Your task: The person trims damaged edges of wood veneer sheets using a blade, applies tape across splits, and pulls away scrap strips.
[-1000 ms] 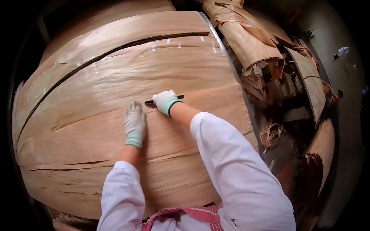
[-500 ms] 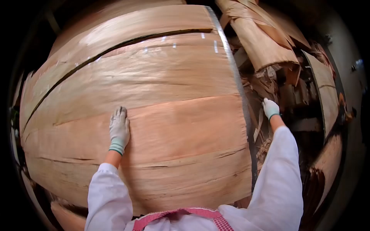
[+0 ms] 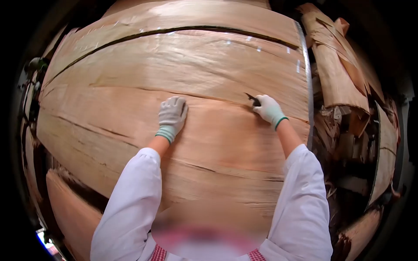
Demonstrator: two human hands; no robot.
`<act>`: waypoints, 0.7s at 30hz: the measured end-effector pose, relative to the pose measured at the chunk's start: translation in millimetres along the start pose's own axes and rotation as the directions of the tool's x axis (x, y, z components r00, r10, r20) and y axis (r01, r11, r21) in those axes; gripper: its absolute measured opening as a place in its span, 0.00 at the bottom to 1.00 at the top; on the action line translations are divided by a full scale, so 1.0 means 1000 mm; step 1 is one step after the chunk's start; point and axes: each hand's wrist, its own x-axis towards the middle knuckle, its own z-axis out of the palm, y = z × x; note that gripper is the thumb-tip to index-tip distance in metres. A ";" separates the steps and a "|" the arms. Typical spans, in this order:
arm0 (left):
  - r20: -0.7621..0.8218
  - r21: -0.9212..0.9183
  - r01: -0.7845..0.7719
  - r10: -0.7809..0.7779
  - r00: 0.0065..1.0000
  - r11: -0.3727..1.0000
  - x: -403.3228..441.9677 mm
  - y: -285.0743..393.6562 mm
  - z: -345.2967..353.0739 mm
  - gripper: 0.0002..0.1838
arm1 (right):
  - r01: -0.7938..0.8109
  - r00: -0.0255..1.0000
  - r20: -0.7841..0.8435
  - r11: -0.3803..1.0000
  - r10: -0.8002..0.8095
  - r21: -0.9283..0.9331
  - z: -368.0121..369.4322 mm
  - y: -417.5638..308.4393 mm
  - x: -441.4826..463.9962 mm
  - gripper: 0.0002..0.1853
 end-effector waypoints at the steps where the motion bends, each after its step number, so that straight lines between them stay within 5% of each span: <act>1: 0.028 -0.014 0.011 -0.010 1.000 1.000 0.000 -0.002 -0.001 0.07 | 0.060 0.997 -0.037 0.998 -0.061 -0.022 0.006 0.004 0.002 0.12; 5: 0.004 -0.056 0.001 -0.001 1.000 0.998 0.000 -0.004 0.000 0.07 | 0.202 0.935 -0.298 0.979 -0.192 0.005 -0.005 0.005 0.005 0.10; 7: 0.007 -0.066 0.022 -0.022 1.000 0.998 0.000 -0.002 -0.004 0.07 | 0.132 0.884 -0.463 0.985 -0.065 0.112 -0.043 -0.035 -0.014 0.08; 9: 0.029 -0.082 0.048 -0.046 0.999 0.995 0.001 -0.004 0.004 0.06 | 0.200 0.826 -0.551 0.976 -0.119 0.088 -0.076 -0.059 -0.030 0.08; 10: 0.043 -0.086 0.071 -0.068 0.997 0.994 0.002 -0.009 0.009 0.06 | 0.298 0.678 -0.686 0.952 -0.264 -0.073 -0.096 -0.092 -0.057 0.08; 13: 0.059 -0.201 0.264 -0.257 0.965 0.943 0.003 -0.010 0.015 0.08 | 0.493 0.663 -0.720 0.844 -0.206 0.212 -0.116 -0.132 -0.089 0.13; 16: 0.251 -0.173 0.228 -0.180 0.951 0.958 0.009 -0.004 -0.021 0.14 | 0.577 0.615 -0.774 0.755 -0.151 0.312 -0.116 -0.196 -0.155 0.14; 17: 0.327 -0.583 0.502 -0.381 0.865 0.639 0.010 -0.011 -0.045 0.15 | 0.535 0.650 -0.752 0.768 -0.108 0.352 -0.110 -0.201 -0.173 0.13; 18: 0.478 -0.805 0.585 -0.475 0.739 0.101 0.011 -0.017 -0.072 0.17 | 0.494 0.682 -0.730 0.759 -0.036 0.424 -0.098 -0.204 -0.191 0.13; 19: 0.653 -0.752 0.460 -0.434 0.621 -0.473 0.013 -0.024 -0.095 0.18 | 0.450 0.712 -0.701 0.743 0.035 0.495 -0.087 -0.204 -0.207 0.13; 21: 0.579 -0.506 -0.002 -0.342 0.740 -0.862 0.000 -0.086 -0.151 0.20 | 0.338 0.803 -0.593 0.774 0.059 0.536 -0.065 -0.232 -0.249 0.13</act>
